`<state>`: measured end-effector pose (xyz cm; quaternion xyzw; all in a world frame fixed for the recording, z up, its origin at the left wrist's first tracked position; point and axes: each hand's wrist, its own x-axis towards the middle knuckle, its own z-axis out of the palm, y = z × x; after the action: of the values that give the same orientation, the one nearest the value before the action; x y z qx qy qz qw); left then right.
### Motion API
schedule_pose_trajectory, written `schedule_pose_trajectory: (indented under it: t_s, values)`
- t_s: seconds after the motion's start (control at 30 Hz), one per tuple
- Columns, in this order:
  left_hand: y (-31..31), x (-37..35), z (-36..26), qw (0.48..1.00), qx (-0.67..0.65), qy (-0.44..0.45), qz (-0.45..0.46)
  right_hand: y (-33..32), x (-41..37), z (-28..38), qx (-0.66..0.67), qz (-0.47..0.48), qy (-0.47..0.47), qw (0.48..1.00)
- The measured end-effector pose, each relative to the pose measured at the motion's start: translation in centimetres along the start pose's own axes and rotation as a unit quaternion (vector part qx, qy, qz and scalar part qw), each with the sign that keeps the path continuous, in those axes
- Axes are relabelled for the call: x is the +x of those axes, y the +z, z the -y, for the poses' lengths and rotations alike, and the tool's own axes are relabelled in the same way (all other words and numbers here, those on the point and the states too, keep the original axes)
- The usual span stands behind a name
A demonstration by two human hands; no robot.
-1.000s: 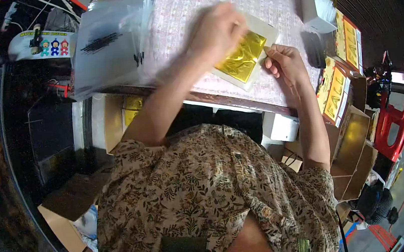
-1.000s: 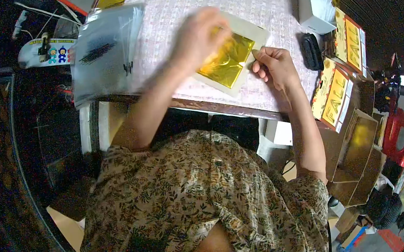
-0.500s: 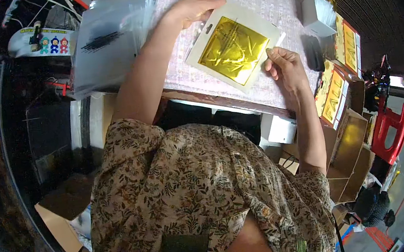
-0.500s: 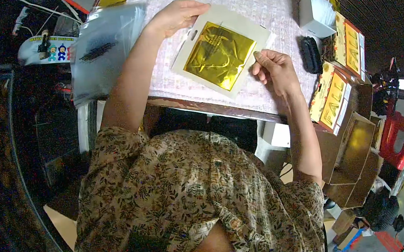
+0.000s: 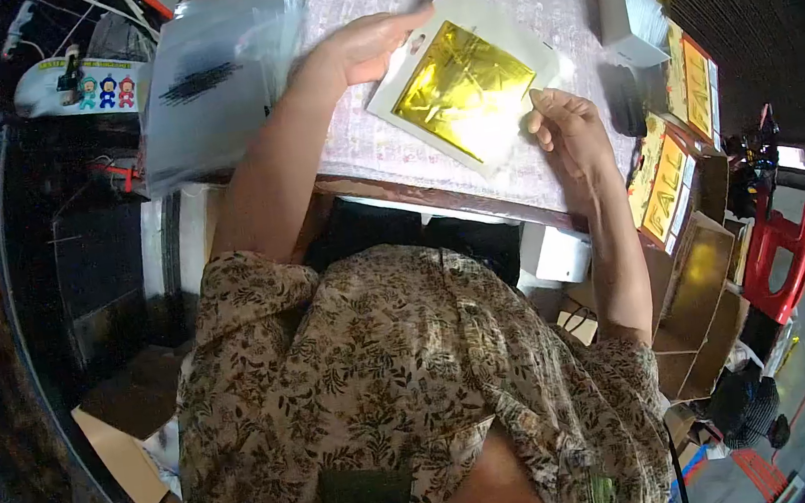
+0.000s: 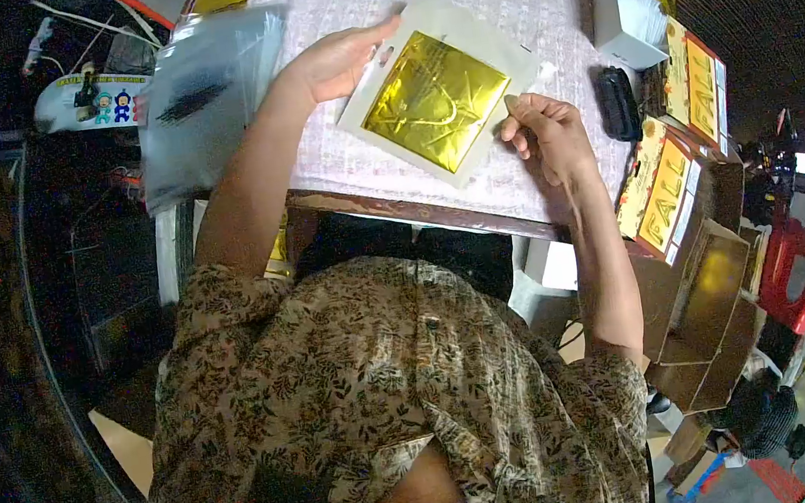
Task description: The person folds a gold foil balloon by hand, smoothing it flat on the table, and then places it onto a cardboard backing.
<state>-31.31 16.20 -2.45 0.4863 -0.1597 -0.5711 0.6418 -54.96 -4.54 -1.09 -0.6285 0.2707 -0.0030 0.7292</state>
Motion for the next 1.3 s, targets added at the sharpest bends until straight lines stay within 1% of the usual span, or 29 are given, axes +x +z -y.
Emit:
schedule_pose_trajectory:
  t_s: [0.03,0.07,0.13,0.23,0.37,0.43,0.47,0.53,0.57,0.63,0.77,0.83,0.93,1.07,1.13,1.17,1.23,1.27,1.3]
  values:
    - [0.5,-0.6,-0.2,1.000,0.012,-0.005,-0.021,0.1,0.0,0.0,0.006,-0.006,0.004,1.000]
    - [0.1,-0.3,0.1,1.000,0.013,-0.005,-0.022,0.2,0.1,0.0,0.008,-0.005,0.004,1.000]
    - [-0.6,0.2,0.5,0.999,-0.007,-0.021,0.035,0.2,0.2,-0.1,-0.019,-0.001,-0.013,1.000]
    - [-0.4,0.0,0.4,0.998,-0.004,-0.027,0.059,-0.1,0.3,-0.5,0.000,0.006,-0.018,1.000]
    - [0.7,-1.0,-0.2,0.999,-0.002,-0.032,0.041,-0.5,0.0,-0.3,-0.011,0.009,-0.020,1.000]
    - [0.9,-1.6,-0.5,0.999,-0.040,-0.023,0.027,-0.8,-0.1,-0.5,0.001,0.028,-0.017,0.999]
    - [1.0,-1.4,-0.4,0.999,-0.039,-0.023,0.029,-0.8,-0.1,-0.4,0.001,0.026,-0.018,1.000]
    - [0.9,-1.1,0.1,1.000,-0.002,0.014,-0.015,-0.5,-0.3,0.0,-0.020,0.028,-0.001,0.999]
    - [0.8,-0.8,0.3,1.000,-0.001,0.015,-0.015,-0.3,-0.3,0.1,-0.020,0.028,-0.003,0.999]
    - [0.5,-0.3,0.7,0.999,0.005,0.021,0.044,-0.1,-0.4,0.1,-0.048,0.028,-0.019,0.998]
    - [-0.1,0.5,1.4,0.998,-0.007,0.015,0.059,0.6,-0.7,0.4,-0.044,0.015,-0.007,0.999]
    - [-0.2,0.4,1.3,0.996,-0.016,0.011,0.084,0.6,-0.5,0.2,-0.027,0.028,-0.020,0.999]
    - [0.3,-0.2,1.1,0.998,-0.010,0.010,0.055,1.0,-0.5,0.6,-0.043,0.018,-0.024,0.999]
    - [-0.2,0.0,1.5,0.998,-0.011,0.012,0.056,1.0,-0.1,0.9,-0.049,0.011,-0.016,0.999]
    - [-0.8,0.3,1.8,0.995,-0.082,0.029,0.049,0.7,0.3,0.9,-0.025,-0.013,-0.038,0.999]
    - [-1.4,0.6,2.1,0.995,-0.080,0.029,0.052,0.7,0.4,0.8,-0.025,-0.016,-0.040,0.999]
    - [-2.4,0.8,2.3,0.983,-0.159,0.040,0.079,0.8,0.6,0.3,-0.030,-0.154,-0.163,0.974]
    - [-2.7,0.7,2.3,0.978,-0.183,0.048,0.086,0.7,0.7,0.2,-0.005,-0.178,-0.194,0.965]
    - [-3.0,0.7,2.3,0.978,-0.180,0.047,0.091,0.8,0.6,0.0,-0.005,-0.183,-0.197,0.963]
